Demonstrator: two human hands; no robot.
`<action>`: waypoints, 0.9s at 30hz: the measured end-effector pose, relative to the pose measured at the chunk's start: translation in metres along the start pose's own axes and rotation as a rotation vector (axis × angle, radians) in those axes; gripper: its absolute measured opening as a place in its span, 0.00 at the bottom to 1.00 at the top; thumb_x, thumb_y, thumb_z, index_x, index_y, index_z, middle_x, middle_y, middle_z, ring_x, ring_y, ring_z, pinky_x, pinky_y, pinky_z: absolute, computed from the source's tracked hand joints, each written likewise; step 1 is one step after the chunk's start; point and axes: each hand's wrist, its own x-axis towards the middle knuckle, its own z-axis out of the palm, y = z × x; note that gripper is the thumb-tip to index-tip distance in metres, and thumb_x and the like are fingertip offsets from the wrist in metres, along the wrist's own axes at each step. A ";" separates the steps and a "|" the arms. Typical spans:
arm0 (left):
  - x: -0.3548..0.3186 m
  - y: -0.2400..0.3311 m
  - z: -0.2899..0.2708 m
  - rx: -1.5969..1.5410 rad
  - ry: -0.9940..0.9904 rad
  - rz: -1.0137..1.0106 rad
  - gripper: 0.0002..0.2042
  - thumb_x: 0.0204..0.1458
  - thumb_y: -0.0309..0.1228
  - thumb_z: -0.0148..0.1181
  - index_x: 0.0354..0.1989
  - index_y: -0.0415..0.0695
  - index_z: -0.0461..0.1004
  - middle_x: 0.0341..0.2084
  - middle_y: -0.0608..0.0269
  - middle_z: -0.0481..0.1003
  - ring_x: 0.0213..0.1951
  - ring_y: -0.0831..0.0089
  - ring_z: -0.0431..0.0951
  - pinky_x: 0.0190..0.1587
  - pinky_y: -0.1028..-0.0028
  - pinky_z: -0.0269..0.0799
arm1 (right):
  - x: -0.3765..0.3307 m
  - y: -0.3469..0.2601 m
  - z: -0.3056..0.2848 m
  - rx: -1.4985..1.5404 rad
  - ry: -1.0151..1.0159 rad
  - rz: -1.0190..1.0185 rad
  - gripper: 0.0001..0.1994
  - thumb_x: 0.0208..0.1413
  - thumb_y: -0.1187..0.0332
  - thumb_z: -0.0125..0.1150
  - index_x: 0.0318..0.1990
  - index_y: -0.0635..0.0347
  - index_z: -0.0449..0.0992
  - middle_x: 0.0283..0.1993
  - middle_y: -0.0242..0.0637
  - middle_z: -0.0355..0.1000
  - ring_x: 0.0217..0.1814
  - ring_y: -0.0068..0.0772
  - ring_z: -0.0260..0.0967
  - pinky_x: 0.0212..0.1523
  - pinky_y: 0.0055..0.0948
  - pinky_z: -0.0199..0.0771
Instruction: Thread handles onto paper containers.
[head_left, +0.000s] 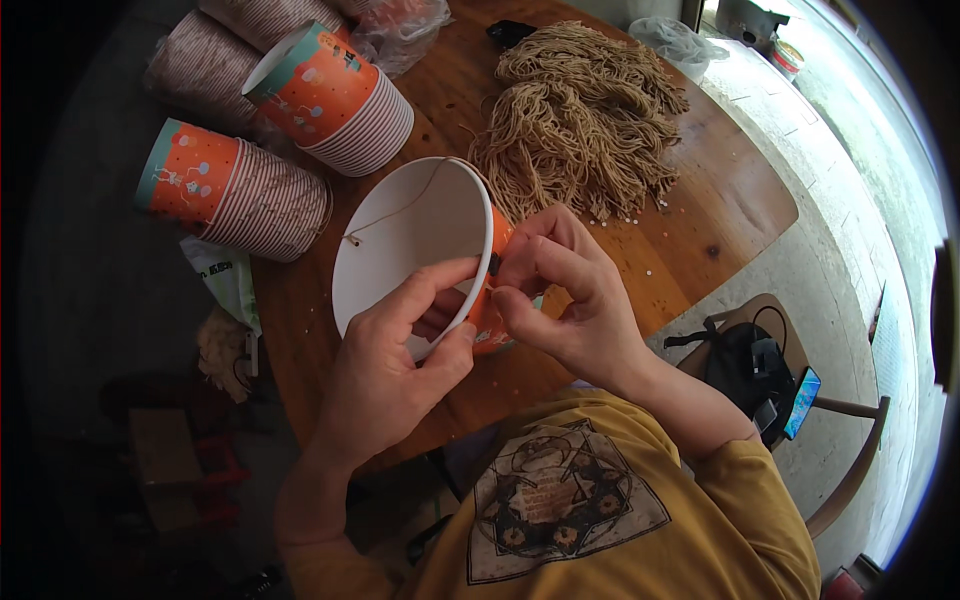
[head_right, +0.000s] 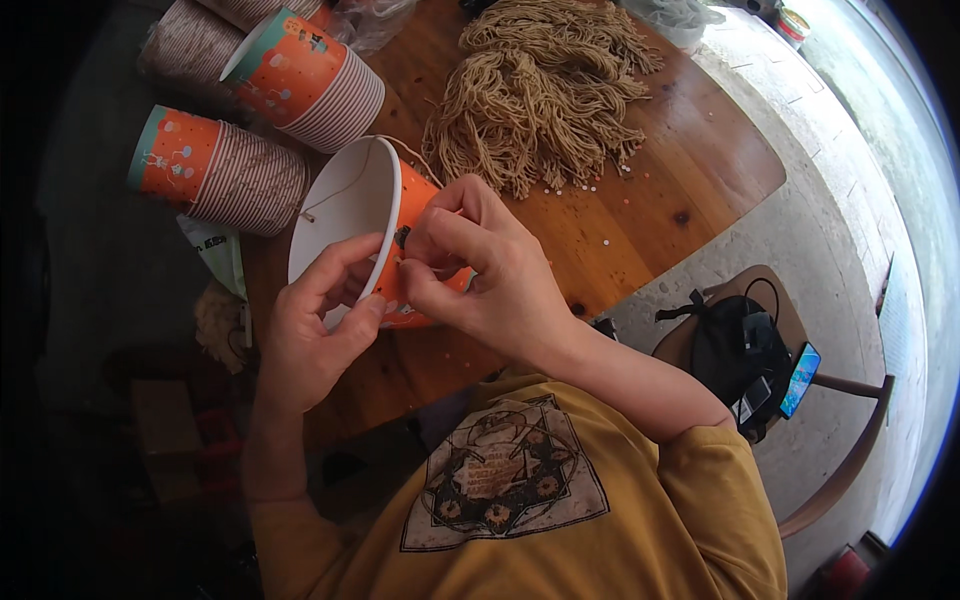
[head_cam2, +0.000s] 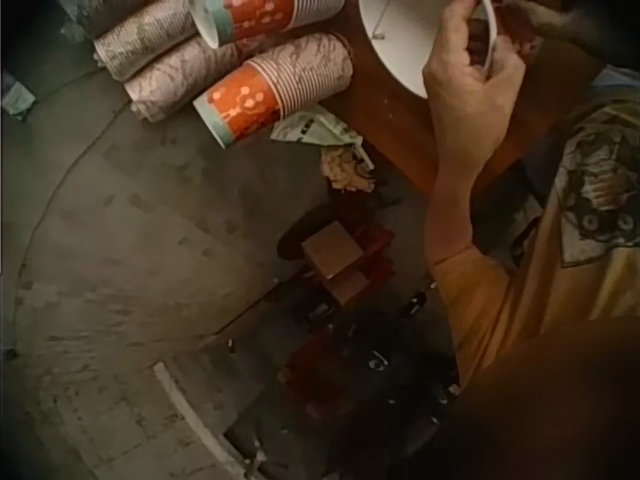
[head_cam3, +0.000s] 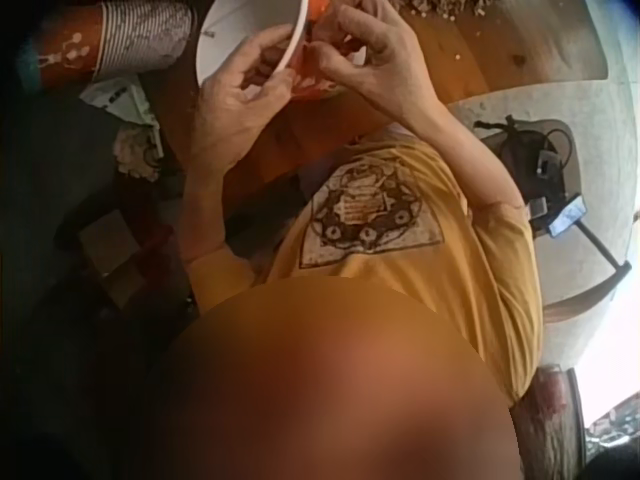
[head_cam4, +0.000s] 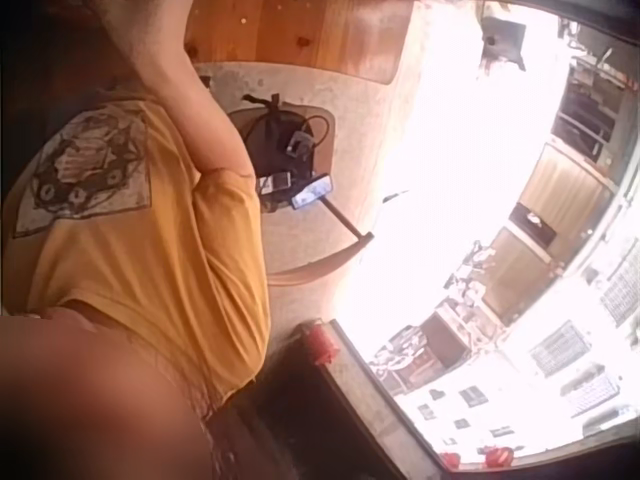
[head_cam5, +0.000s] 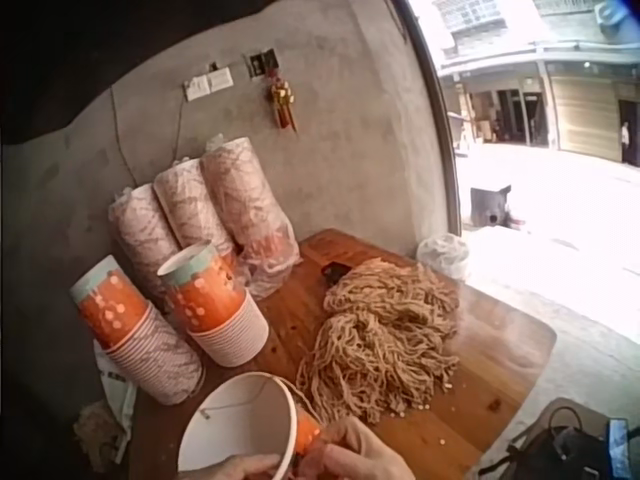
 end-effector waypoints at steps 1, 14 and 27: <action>0.001 0.000 0.001 -0.003 -0.003 0.001 0.17 0.53 0.20 0.53 0.53 0.38 0.68 0.35 0.59 0.76 0.38 0.76 0.77 0.42 0.76 0.74 | -0.001 0.000 -0.001 -0.003 0.002 0.029 0.04 0.46 0.75 0.62 0.29 0.62 0.73 0.39 0.35 0.64 0.39 0.24 0.63 0.35 0.21 0.65; 0.026 -0.017 0.020 0.123 -0.166 0.002 0.05 0.58 0.25 0.51 0.38 0.37 0.67 0.28 0.53 0.75 0.33 0.59 0.77 0.36 0.67 0.70 | -0.024 0.001 -0.017 -0.070 -0.007 0.172 0.06 0.51 0.72 0.63 0.31 0.63 0.72 0.37 0.35 0.62 0.33 0.27 0.66 0.30 0.25 0.69; 0.026 -0.015 0.008 -0.136 0.023 0.158 0.04 0.62 0.27 0.45 0.38 0.39 0.64 0.33 0.62 0.71 0.32 0.74 0.73 0.33 0.74 0.70 | 0.025 -0.019 -0.055 -0.248 -0.305 -0.054 0.06 0.55 0.73 0.61 0.39 0.62 0.72 0.31 0.31 0.72 0.33 0.19 0.71 0.36 0.22 0.70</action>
